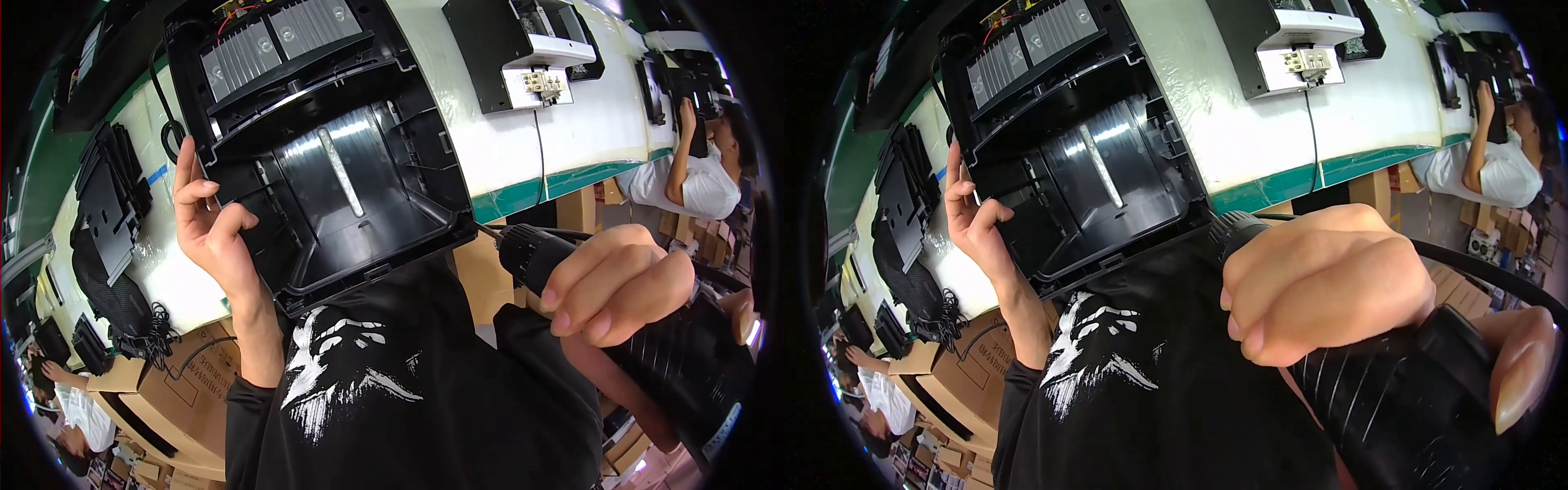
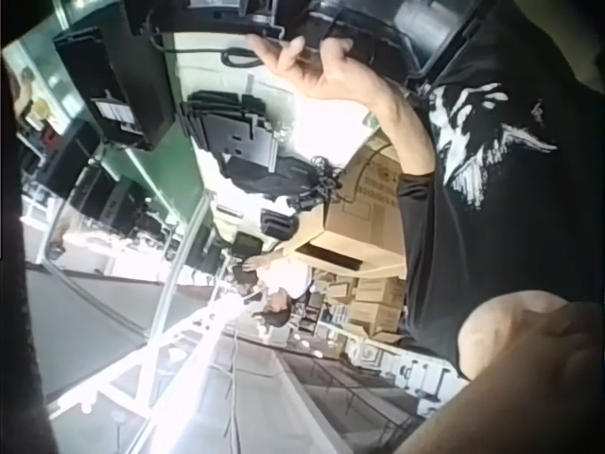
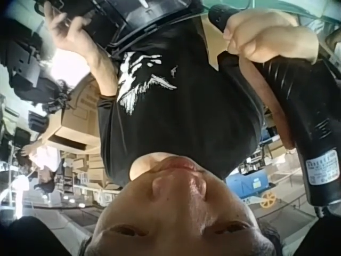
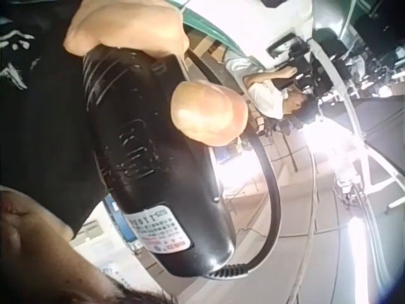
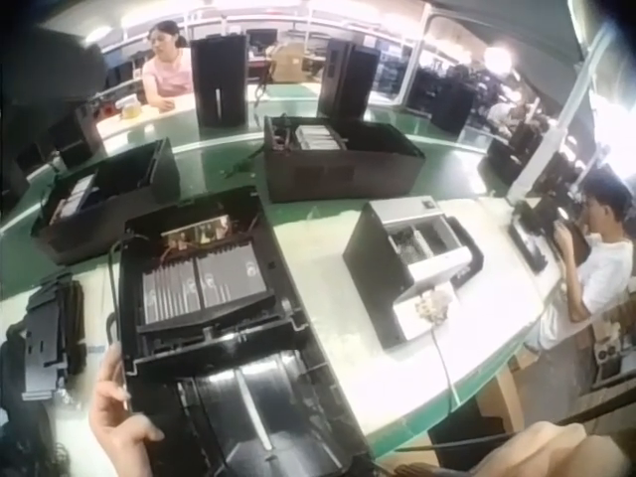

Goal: Assembling electronic housing components using a power screwdriver.

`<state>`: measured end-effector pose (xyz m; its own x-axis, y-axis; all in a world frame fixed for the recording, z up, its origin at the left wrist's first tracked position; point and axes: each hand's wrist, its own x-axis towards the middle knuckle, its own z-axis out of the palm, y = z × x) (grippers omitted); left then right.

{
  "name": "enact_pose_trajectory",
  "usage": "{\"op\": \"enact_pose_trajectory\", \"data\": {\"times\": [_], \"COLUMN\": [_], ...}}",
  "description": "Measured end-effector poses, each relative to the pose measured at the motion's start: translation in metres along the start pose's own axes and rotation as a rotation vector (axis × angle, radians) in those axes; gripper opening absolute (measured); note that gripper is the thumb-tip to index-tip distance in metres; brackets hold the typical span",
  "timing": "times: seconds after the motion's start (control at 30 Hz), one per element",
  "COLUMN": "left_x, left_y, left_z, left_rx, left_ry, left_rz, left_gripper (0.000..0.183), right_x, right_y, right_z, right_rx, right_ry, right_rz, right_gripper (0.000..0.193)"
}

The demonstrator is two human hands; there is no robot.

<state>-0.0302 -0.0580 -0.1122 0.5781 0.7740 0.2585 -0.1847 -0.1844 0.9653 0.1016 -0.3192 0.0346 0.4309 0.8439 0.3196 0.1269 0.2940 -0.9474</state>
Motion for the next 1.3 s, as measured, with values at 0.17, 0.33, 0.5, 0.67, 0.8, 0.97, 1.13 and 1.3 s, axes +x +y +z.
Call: {"op": "enact_pose_trajectory", "data": {"times": [0.17,0.33,0.5,0.67,0.8,0.97,1.13,1.3], "left_x": [0.000,0.000,0.000,-0.003,-0.002,-0.001,-0.001,-0.002], "left_y": [0.001,0.002,0.006,0.003,0.004,0.001,0.000,-0.002], "left_z": [-0.001,0.003,0.006,0.005,0.005,0.006,0.002,0.002], "left_rx": [-0.009,-0.079,-0.083,-0.012,-0.090,-0.112,-0.111,-0.135], "left_ry": [0.018,0.018,0.073,0.034,0.071,0.050,0.048,0.048], "left_rz": [-0.021,-0.038,-0.045,-0.014,-0.052,-0.047,-0.026,-0.039], "left_gripper": [0.040,0.037,0.032,0.037,0.030,0.030,0.031,0.031], "right_x": [0.007,0.010,0.010,0.015,0.018,0.021,0.026,0.026], "right_y": [0.006,0.012,0.027,0.037,0.038,0.034,0.038,0.038], "right_z": [0.007,0.005,0.025,0.030,0.034,0.038,0.036,0.033], "right_rx": [0.034,-0.053,-0.122,-0.158,-0.194,-0.245,-0.145,-0.087], "right_ry": [0.076,0.017,0.176,0.206,0.230,0.248,0.246,0.195], "right_rz": [-0.001,-0.117,-0.193,-0.261,-0.324,-0.398,-0.413,-0.439], "right_gripper": [0.016,0.013,0.017,0.037,0.057,0.078,0.079,0.078]}}
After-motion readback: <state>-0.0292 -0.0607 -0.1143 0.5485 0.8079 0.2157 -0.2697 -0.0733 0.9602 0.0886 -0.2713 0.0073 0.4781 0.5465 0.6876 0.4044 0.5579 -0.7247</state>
